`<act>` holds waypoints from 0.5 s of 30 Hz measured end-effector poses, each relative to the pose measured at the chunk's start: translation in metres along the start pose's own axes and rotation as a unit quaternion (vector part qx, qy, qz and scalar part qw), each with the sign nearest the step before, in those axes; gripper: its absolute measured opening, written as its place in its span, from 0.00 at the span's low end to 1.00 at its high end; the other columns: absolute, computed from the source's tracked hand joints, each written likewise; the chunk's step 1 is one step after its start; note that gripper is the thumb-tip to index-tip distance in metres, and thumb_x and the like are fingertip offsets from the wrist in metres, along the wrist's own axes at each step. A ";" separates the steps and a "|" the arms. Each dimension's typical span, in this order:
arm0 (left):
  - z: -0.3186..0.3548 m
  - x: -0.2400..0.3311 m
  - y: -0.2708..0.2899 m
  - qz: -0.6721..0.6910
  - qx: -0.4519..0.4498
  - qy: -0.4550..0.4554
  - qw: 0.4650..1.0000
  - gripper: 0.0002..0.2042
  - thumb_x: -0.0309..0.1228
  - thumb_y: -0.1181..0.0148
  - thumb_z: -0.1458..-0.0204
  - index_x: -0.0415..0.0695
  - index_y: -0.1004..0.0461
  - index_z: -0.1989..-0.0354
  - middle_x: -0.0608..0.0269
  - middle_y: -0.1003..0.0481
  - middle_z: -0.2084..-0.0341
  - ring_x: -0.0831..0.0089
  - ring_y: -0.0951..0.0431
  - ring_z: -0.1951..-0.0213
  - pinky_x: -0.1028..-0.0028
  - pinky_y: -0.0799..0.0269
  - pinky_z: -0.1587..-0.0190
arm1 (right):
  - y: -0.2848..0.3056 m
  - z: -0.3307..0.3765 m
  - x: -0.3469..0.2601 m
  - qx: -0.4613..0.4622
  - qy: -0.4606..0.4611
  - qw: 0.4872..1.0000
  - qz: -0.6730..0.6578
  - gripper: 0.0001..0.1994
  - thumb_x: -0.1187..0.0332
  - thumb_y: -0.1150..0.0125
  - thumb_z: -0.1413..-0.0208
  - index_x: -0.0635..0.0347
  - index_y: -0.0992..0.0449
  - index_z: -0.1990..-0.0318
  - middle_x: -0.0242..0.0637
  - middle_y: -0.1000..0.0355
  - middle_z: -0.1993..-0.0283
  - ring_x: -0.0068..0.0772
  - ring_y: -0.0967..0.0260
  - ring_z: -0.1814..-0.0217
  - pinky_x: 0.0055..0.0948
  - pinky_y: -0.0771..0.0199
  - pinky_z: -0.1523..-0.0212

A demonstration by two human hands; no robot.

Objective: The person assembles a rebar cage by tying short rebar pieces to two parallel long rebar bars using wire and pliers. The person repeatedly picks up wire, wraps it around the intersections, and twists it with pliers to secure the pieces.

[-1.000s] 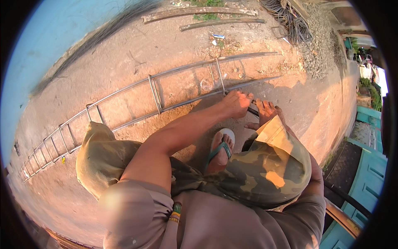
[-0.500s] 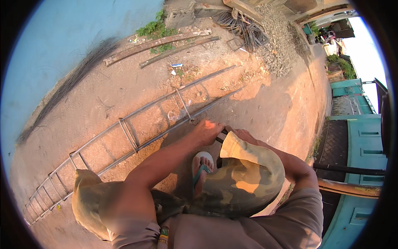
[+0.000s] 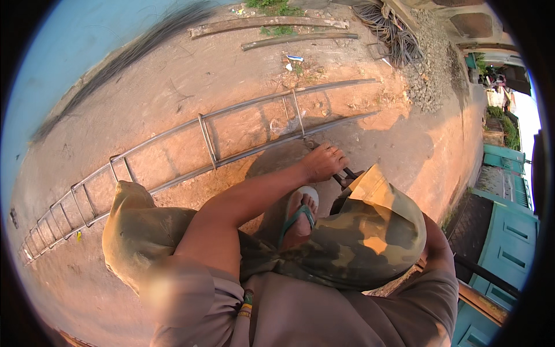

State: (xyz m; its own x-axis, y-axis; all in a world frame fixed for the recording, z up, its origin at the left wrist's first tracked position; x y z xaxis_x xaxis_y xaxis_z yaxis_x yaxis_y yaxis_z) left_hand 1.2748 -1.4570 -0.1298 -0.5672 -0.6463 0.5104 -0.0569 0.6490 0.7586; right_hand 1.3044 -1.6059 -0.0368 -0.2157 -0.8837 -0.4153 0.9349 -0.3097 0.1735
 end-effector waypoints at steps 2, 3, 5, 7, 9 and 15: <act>-0.016 0.000 0.000 0.083 -0.068 0.059 0.992 0.12 0.27 0.45 0.56 0.42 0.28 0.61 0.55 0.25 0.63 0.59 0.24 0.57 0.61 0.32 0.52 | 0.005 0.009 -0.007 0.133 0.083 0.956 0.247 0.20 0.61 0.43 0.49 0.63 0.34 0.51 0.48 0.30 0.57 0.49 0.28 0.56 0.47 0.27 0.61; -0.022 -0.005 0.002 0.117 -0.109 0.089 0.983 0.12 0.27 0.45 0.55 0.42 0.28 0.61 0.54 0.25 0.62 0.58 0.23 0.56 0.60 0.32 0.51 | 0.006 0.008 -0.012 0.210 0.124 0.893 0.379 0.20 0.61 0.43 0.49 0.63 0.34 0.52 0.48 0.30 0.58 0.50 0.27 0.56 0.47 0.27 0.61; -0.041 -0.018 0.006 0.142 -0.217 0.071 0.963 0.12 0.27 0.45 0.55 0.41 0.28 0.60 0.53 0.25 0.61 0.56 0.23 0.55 0.57 0.32 0.50 | 0.012 0.006 -0.020 0.311 0.129 0.767 0.547 0.19 0.61 0.43 0.49 0.62 0.33 0.53 0.49 0.30 0.58 0.51 0.27 0.56 0.48 0.26 0.62; -0.040 -0.021 0.002 0.132 -0.216 0.077 0.964 0.12 0.28 0.45 0.55 0.41 0.28 0.60 0.53 0.25 0.62 0.56 0.23 0.55 0.57 0.32 0.50 | 0.014 -0.003 -0.018 0.326 0.083 0.765 0.549 0.18 0.62 0.39 0.50 0.60 0.33 0.54 0.49 0.28 0.59 0.53 0.27 0.57 0.48 0.26 0.63; -0.028 -0.015 -0.016 0.084 -0.106 0.104 0.985 0.11 0.29 0.45 0.54 0.42 0.28 0.61 0.55 0.25 0.64 0.57 0.23 0.58 0.59 0.32 0.52 | 0.027 -0.023 0.011 0.299 0.048 0.835 0.459 0.20 0.62 0.32 0.53 0.59 0.31 0.55 0.46 0.26 0.59 0.56 0.26 0.59 0.47 0.27 0.63; 0.002 0.004 -0.008 -0.014 0.073 -0.050 0.996 0.11 0.34 0.45 0.53 0.45 0.27 0.63 0.59 0.26 0.70 0.63 0.25 0.67 0.66 0.35 0.58 | -0.006 -0.015 0.013 -0.053 -0.049 0.982 -0.172 0.12 0.66 0.35 0.50 0.62 0.29 0.64 0.46 0.26 0.71 0.55 0.26 0.68 0.47 0.27 0.68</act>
State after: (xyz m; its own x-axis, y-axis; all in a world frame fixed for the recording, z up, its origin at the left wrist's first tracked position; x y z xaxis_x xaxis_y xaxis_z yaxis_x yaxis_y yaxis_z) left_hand 1.2710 -1.4636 -0.1344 -0.6429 -0.6263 0.4409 -0.1888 0.6874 0.7013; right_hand 1.3005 -1.6101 -0.0568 -0.5456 -0.7637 -0.3450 0.8245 -0.5629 -0.0581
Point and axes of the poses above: each hand's wrist, its own z-axis away from the middle knuckle, its own y-axis out of the back of the hand, x = y × z, the point moved 3 cm from there along -z, towards the middle knuckle
